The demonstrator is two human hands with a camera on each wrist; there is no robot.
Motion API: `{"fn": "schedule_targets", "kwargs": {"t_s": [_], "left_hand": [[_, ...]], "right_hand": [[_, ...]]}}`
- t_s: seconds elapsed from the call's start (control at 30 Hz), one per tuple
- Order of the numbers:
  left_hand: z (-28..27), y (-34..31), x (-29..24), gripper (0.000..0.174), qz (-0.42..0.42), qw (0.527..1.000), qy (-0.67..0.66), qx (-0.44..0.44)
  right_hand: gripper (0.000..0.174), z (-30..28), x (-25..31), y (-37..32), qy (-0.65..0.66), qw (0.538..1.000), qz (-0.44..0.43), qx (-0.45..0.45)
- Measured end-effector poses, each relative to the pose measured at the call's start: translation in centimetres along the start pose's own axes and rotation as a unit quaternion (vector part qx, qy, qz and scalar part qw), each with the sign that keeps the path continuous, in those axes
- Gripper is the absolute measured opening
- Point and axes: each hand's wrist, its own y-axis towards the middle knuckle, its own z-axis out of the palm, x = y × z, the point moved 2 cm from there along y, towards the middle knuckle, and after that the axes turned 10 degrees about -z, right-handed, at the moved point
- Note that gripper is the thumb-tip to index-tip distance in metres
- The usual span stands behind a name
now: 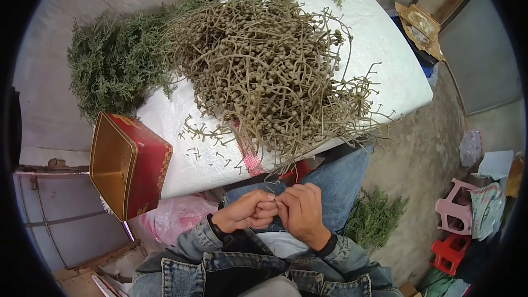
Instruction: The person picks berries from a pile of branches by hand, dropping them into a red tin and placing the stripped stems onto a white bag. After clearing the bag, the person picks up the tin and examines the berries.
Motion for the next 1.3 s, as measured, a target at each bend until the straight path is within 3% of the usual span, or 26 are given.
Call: {"fn": "schedule_targets", "kwargs": {"t_s": [0.13,0.2,0.27,0.33,0.37,0.43,0.6,0.7,0.73,0.83,0.97,1.13,1.2,1.23,1.27,1.3], "left_hand": [[0.4,0.1,1.3,0.04,-0.003,0.997,-0.062,0.044],[0.4,0.8,1.6,0.041,0.002,0.996,-0.072,0.056],[-0.2,1.7,1.7,0.038,0.048,0.999,0.004,-0.012],[0.0,2.2,1.4,0.038,0.074,0.995,0.046,-0.043],[0.2,2.4,1.2,0.034,0.152,0.966,0.184,-0.103],[1.1,2.0,0.9,0.028,0.297,0.823,0.43,-0.222],[0.8,0.5,-0.1,0.014,0.264,0.803,0.456,-0.278],[0.2,0.8,0.6,0.011,0.411,0.558,0.613,-0.379],[0.1,0.9,0.8,0.011,0.412,0.556,0.612,-0.383],[1.8,0.5,1.5,0.012,0.391,0.455,0.625,-0.499],[2.2,1.0,1.6,0.015,0.421,0.428,0.601,-0.528],[1.7,-1.0,1.4,0.015,0.422,0.479,0.558,-0.53],[0.9,-1.7,1.6,0.017,0.345,0.715,0.467,-0.389],[0.7,-1.9,1.5,0.019,0.299,0.808,0.406,-0.304],[0.5,-2.2,1.3,0.019,0.303,0.805,0.406,-0.309],[0.2,-2.3,1.3,0.022,0.273,0.864,0.345,-0.245]], "right_hand": [[0.022,-0.9,0.0,0.1,-0.028,0.997,-0.076,0.002],[0.021,-1.6,-1.1,0.9,0.005,0.997,-0.068,0.042],[0.02,-2.2,-1.8,1.4,0.075,0.989,-0.042,0.118],[0.02,-3.3,-2.1,1.4,0.076,0.988,-0.032,0.134],[0.02,-3.7,-2.3,1.4,0.079,0.985,-0.019,0.149],[0.02,-3.8,-2.3,1.2,0.086,0.981,-0.012,0.173],[0.019,-2.5,-2.6,-0.1,0.102,0.984,0.035,0.139],[0.019,-1.6,-2.2,-0.4,0.123,0.978,0.075,0.148],[0.017,-1.2,-2.1,-0.5,0.14,0.974,0.107,0.143],[0.015,-0.3,-1.5,-0.6,0.177,0.958,0.172,0.146],[0.011,0.4,-0.7,0.3,0.169,0.951,0.215,0.142],[0.01,0.8,-0.2,0.5,0.16,0.966,0.184,0.086],[0.011,0.6,0.1,1.1,0.145,0.976,0.154,0.048],[0.011,0.7,0.2,1.5,0.15,0.977,0.147,0.047],[0.01,0.6,0.6,1.7,0.149,0.978,0.136,0.047],[0.01,0.5,1.0,1.7,0.148,0.98,0.126,0.047]]}}
